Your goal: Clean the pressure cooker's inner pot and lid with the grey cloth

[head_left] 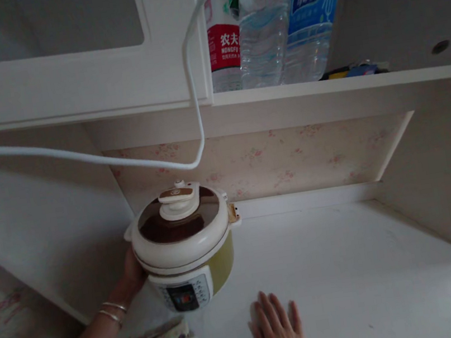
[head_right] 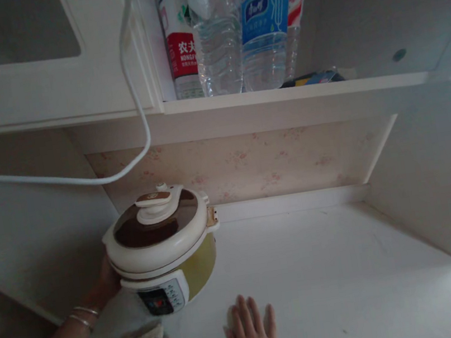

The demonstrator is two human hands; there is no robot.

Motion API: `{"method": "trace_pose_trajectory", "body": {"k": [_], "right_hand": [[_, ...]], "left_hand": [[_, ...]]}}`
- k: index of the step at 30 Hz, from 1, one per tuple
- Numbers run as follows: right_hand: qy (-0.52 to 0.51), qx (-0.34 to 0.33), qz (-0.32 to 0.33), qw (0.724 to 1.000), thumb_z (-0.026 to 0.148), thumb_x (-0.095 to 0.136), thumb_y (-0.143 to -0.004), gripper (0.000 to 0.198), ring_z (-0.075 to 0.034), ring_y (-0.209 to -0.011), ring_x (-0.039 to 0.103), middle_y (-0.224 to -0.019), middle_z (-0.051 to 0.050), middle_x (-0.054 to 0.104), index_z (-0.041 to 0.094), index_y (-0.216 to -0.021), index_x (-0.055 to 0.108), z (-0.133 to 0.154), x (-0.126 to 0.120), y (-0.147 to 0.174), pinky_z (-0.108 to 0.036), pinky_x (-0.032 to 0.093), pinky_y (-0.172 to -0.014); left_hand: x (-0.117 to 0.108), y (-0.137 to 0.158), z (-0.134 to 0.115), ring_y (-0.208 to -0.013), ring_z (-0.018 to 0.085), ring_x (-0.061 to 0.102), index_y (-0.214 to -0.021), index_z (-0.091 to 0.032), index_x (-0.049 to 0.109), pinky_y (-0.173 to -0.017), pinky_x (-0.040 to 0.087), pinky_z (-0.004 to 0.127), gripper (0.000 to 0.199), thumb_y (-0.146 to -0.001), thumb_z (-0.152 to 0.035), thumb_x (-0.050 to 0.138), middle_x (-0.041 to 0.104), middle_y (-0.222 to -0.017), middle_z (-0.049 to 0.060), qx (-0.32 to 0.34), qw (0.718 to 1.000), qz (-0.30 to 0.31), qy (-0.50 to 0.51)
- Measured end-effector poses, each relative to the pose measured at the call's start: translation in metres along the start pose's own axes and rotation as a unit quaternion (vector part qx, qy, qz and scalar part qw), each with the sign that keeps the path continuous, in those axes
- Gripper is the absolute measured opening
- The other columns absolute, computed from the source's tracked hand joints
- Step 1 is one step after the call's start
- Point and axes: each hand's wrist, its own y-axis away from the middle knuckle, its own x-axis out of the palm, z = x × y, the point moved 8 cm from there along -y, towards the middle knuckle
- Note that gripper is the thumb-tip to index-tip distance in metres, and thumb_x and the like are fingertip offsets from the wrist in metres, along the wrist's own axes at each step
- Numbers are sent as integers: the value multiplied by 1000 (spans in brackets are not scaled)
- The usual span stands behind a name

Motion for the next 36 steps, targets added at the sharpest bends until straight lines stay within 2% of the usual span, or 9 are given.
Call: {"method": "trace_pose_trajectory", "body": {"k": [5,7,10,16,20,24,29,33,36], "right_hand": [[-39,-39,-1,998,14,57,-83,49,-37,-131,51,-140,-6,60,33,-128,60,10,-32,3,-74,30,-108],[-82,-41,-30,995,10,54,-83,41,-31,-121,59,-126,-6,69,29,-118,63,15,-50,6,-62,38,-108],[-147,-58,-90,983,11,39,-93,27,-21,-94,66,-98,-7,72,22,-99,63,22,-76,17,-36,53,-87],[-234,-208,-137,940,15,40,-90,19,-16,-67,60,-76,-2,66,23,-84,55,56,-101,56,-25,48,-63],[-264,-244,-116,926,13,47,-85,17,-16,-78,63,-87,-1,70,24,-93,57,97,-100,61,-24,50,-70],[-218,-311,-104,919,27,61,-81,26,-19,-89,63,-102,-1,70,24,-106,57,161,-95,52,-30,53,-77],[-136,-423,-47,895,59,58,-84,65,-26,-124,52,-135,-7,60,21,-135,46,238,-85,44,-46,46,-105],[-77,-413,-13,908,68,54,-84,85,-30,-147,23,-161,-10,31,21,-150,28,265,-71,37,-58,36,-112],[-66,-402,1,913,55,64,-81,76,-30,-148,21,-162,-10,27,23,-145,39,266,-62,35,-60,30,-114]], "left_hand": [[88,42,35,-125,27,58,-122,-15,66,-113,40,43,58,-88,-59,50,72,-120,11,-18,992,118,51],[121,61,47,-128,26,56,-123,-16,65,-114,38,42,59,-90,-59,44,70,-125,10,-15,988,148,45],[165,86,66,-132,25,53,-123,-14,66,-117,33,42,62,-94,-58,33,68,-130,10,-21,980,198,9],[200,120,74,-142,24,40,-125,-14,65,-122,20,44,55,-91,-54,48,59,-140,13,-36,964,257,-50],[174,136,70,-146,27,33,-126,-18,64,-121,18,45,54,-87,-53,57,48,-150,13,-47,952,259,-155],[118,149,52,-132,31,51,-126,-16,60,-112,36,49,55,-85,-53,55,50,-147,18,-33,964,191,-180],[35,181,-6,-117,28,61,-113,-21,65,-103,46,45,41,-85,-50,55,64,-128,12,104,947,98,-289],[-14,213,-31,-110,28,65,-108,-24,66,-95,52,42,37,-87,-52,56,68,-117,9,170,919,69,-348],[-27,229,-30,-102,28,68,-103,-25,68,-87,57,40,35,-86,-53,58,71,-110,9,183,908,71,-369]]}}
